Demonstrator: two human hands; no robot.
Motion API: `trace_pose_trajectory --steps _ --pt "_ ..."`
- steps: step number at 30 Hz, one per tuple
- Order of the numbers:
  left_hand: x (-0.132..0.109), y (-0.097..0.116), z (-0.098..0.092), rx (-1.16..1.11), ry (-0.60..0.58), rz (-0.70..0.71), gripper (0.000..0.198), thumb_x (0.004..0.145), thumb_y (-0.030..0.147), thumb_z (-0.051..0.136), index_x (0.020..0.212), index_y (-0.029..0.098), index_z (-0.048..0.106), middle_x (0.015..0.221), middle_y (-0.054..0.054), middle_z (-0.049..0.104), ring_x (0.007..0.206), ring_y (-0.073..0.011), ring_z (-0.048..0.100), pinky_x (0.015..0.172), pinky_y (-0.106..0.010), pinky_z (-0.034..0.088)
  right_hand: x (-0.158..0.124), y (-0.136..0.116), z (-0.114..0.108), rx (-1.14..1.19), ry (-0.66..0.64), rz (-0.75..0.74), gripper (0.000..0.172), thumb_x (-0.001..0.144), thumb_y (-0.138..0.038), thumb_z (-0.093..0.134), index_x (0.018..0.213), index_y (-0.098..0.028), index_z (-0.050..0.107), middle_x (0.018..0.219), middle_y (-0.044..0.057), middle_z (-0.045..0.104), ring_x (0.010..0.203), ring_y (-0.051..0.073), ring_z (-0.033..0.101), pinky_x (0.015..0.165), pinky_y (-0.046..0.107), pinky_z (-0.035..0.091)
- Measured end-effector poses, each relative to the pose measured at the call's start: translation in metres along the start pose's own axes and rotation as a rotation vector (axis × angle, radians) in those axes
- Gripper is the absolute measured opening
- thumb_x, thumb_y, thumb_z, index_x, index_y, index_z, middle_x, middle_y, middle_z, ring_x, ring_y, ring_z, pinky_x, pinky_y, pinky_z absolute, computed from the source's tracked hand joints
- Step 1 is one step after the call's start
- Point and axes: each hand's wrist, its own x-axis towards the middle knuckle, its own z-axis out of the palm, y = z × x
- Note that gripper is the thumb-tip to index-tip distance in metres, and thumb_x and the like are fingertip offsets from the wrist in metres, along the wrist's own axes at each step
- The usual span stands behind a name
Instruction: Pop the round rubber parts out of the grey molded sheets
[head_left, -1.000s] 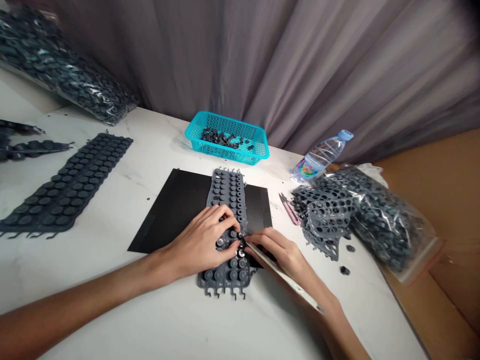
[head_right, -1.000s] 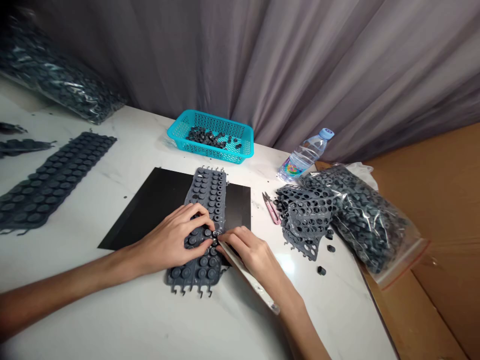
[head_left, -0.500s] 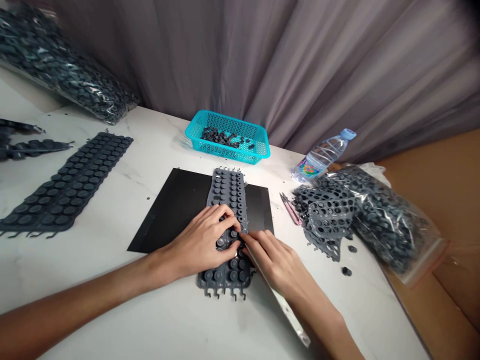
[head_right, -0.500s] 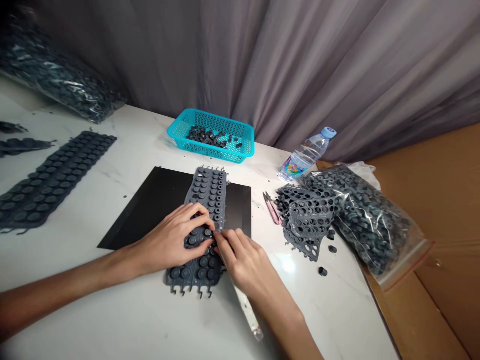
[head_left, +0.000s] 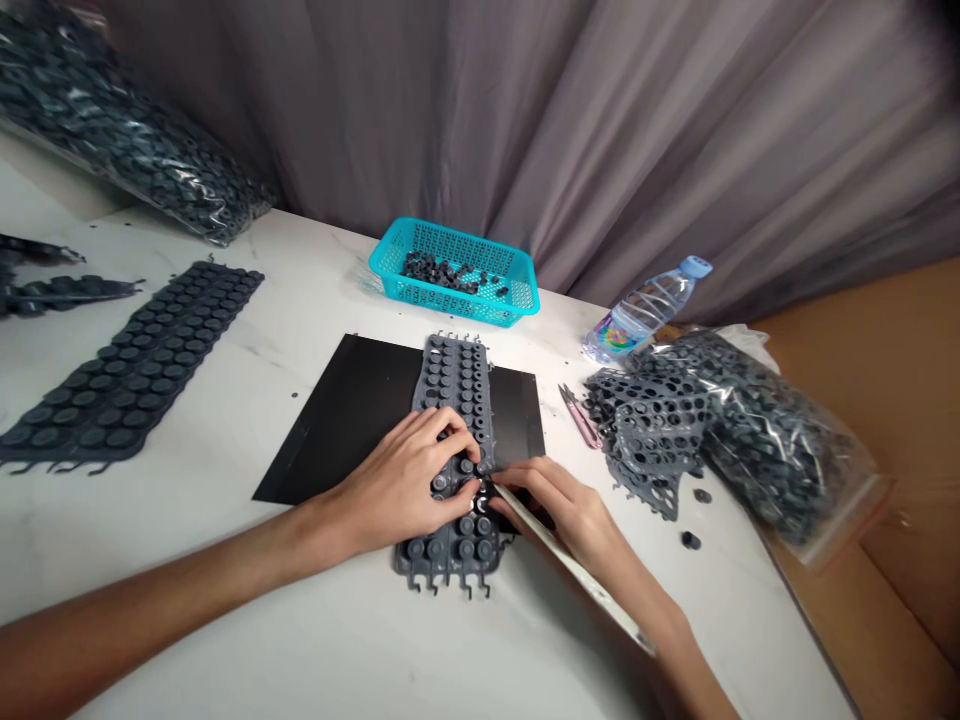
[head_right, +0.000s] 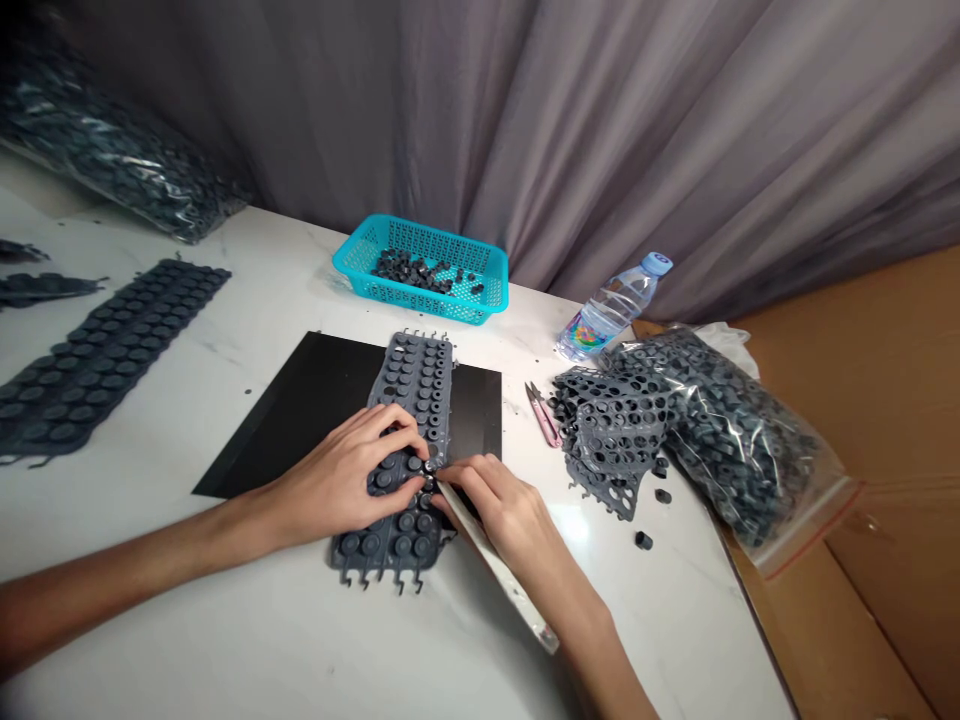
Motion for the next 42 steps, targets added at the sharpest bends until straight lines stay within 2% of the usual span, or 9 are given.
trace_pose_trajectory --steps 15,23,29,33,38,40,42 --pt "0.0 0.001 0.0 -0.008 -0.001 -0.012 0.017 0.087 0.025 0.065 0.104 0.024 0.063 0.109 -0.003 0.058 0.103 -0.0225 0.06 0.095 -0.045 0.051 0.002 0.003 0.005 -0.063 -0.018 -0.05 0.011 0.103 -0.024 0.058 0.109 -0.019 0.064 0.093 0.007 0.072 0.082 0.018 0.068 0.072 0.028 0.057" --pt "0.0 0.0 0.0 -0.008 -0.003 -0.022 0.017 0.087 0.026 0.065 0.103 0.024 0.062 0.11 -0.003 0.058 0.103 -0.022 0.059 0.096 -0.045 0.05 0.004 -0.001 0.006 -0.343 -0.03 -0.146 0.021 0.103 -0.023 0.056 0.121 -0.014 0.064 0.103 0.01 0.073 0.086 0.022 0.067 0.061 0.03 0.055" --pt "0.0 0.002 0.0 -0.004 -0.021 -0.032 0.016 0.087 0.026 0.064 0.103 0.024 0.062 0.111 -0.002 0.058 0.103 -0.0205 0.059 0.096 -0.043 0.049 0.003 -0.007 0.005 -0.463 -0.098 -0.221 0.026 0.103 -0.015 0.052 0.126 -0.007 0.062 0.108 0.013 0.071 0.092 0.025 0.066 0.069 0.036 0.058" --pt "0.0 0.001 0.0 -0.001 -0.02 -0.031 0.016 0.087 0.026 0.064 0.103 0.024 0.062 0.111 -0.002 0.058 0.104 -0.0211 0.059 0.097 -0.043 0.049 0.002 -0.006 0.006 -0.494 -0.14 -0.219 0.028 0.103 -0.012 0.049 0.128 -0.005 0.06 0.114 0.016 0.069 0.098 0.028 0.065 0.074 0.038 0.059" --pt "0.0 -0.001 0.003 0.001 -0.028 -0.045 0.021 0.086 0.028 0.066 0.106 0.024 0.061 0.111 -0.003 0.058 0.105 -0.0225 0.059 0.097 -0.044 0.049 0.003 -0.008 0.015 -0.45 -0.114 -0.111 0.028 0.105 -0.015 0.044 0.13 -0.01 0.055 0.114 0.016 0.066 0.101 0.027 0.066 0.072 0.035 0.058" --pt "0.0 -0.001 0.004 0.003 -0.034 -0.052 0.022 0.085 0.028 0.066 0.106 0.024 0.06 0.111 -0.003 0.058 0.105 -0.0228 0.058 0.097 -0.044 0.049 0.005 -0.007 0.015 -0.396 -0.02 0.027 0.029 0.107 -0.018 0.041 0.132 -0.012 0.051 0.117 0.016 0.064 0.1 0.025 0.067 0.067 0.032 0.057" --pt "0.0 -0.001 0.003 0.0 -0.044 -0.051 0.021 0.086 0.028 0.066 0.106 0.024 0.06 0.111 -0.003 0.057 0.105 -0.0228 0.058 0.098 -0.045 0.049 0.005 -0.002 0.009 -0.348 0.135 0.218 0.029 0.108 -0.023 0.039 0.133 -0.015 0.05 0.121 0.016 0.061 0.097 0.023 0.067 0.069 0.033 0.057"
